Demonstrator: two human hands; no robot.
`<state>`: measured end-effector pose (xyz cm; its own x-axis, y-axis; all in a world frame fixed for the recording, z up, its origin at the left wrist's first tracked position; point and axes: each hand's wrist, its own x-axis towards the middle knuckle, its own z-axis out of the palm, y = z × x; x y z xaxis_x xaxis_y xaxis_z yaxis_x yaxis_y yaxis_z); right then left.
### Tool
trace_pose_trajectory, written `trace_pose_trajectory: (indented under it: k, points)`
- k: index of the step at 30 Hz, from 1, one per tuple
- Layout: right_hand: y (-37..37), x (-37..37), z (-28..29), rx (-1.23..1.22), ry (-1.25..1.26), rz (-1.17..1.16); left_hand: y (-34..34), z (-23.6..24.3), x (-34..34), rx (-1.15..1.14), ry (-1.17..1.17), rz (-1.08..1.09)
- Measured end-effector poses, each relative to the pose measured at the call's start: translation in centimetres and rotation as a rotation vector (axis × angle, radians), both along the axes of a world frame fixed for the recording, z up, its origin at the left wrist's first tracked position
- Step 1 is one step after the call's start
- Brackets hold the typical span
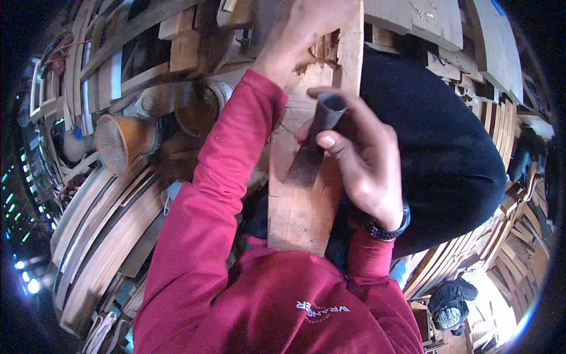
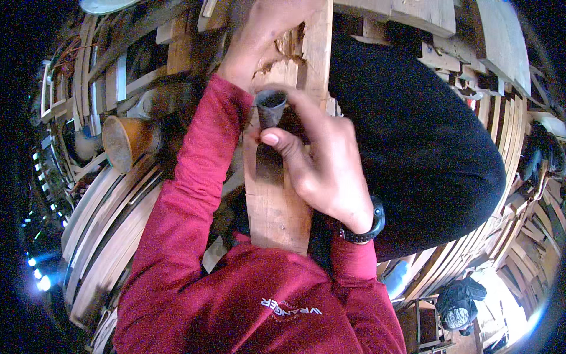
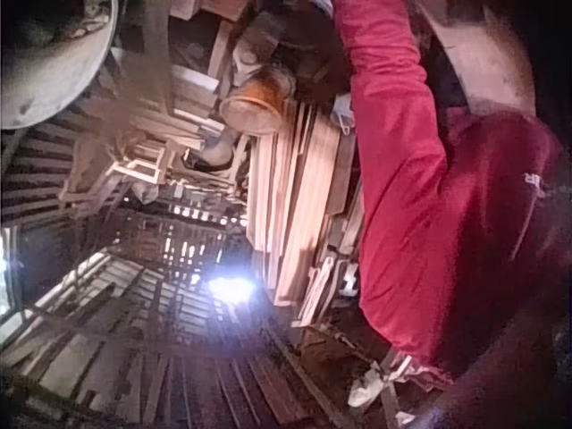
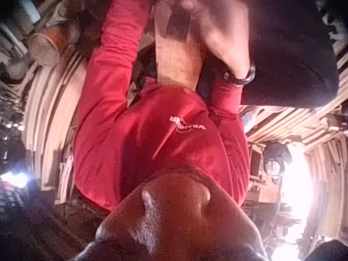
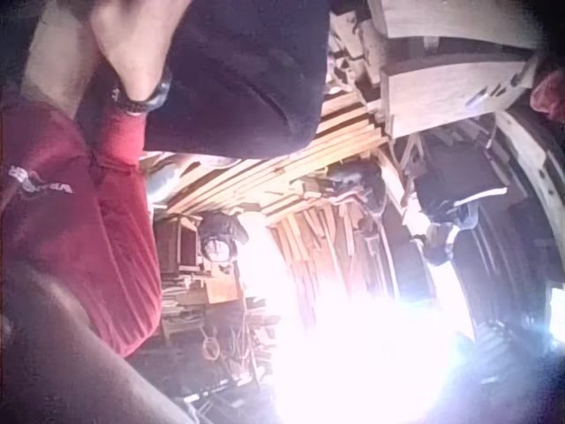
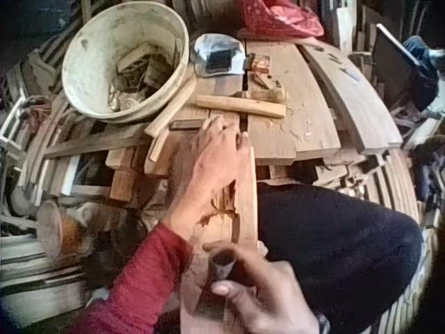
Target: The person carves a wooden board using a hand chisel before setting it down and picking up a phone.
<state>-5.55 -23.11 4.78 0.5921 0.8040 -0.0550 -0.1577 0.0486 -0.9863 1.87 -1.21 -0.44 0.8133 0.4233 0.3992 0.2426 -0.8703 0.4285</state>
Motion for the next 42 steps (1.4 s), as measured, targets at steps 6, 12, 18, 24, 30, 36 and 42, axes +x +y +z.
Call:
trace_pose_trajectory:
  k: [6, 12, 18, 24, 30, 36, 42]
  points:
    - [0.4, -0.7, -0.4, -0.106, -0.051, 0.214, 0.5, -0.9, -0.5, 0.020, 0.017, 0.020]
    - [0.4, -0.3, 0.9, -0.179, -0.063, 0.290, 0.8, -0.9, -0.6, 0.020, 0.052, 0.014]
    - [0.5, -0.3, 0.2, -0.126, 0.001, 0.005, 0.3, -0.8, 0.0, -0.030, 0.062, 0.024]
    - [1.1, -0.8, -0.5, -0.045, 0.032, 0.012, 0.6, -1.2, -0.2, 0.052, 0.025, 0.015]
    - [0.8, -0.5, 0.1, -0.210, -0.102, 0.306, 0.7, -0.8, -0.5, -0.027, 0.016, -0.020]
    - [0.6, -0.3, -0.4, -0.138, 0.023, 0.214, 0.3, -0.7, -0.6, 0.027, 0.045, 0.026]
    - [0.9, -0.2, -0.2, -0.012, 0.156, -0.025, 0.1, -0.6, -0.3, 0.012, 0.002, 0.016]
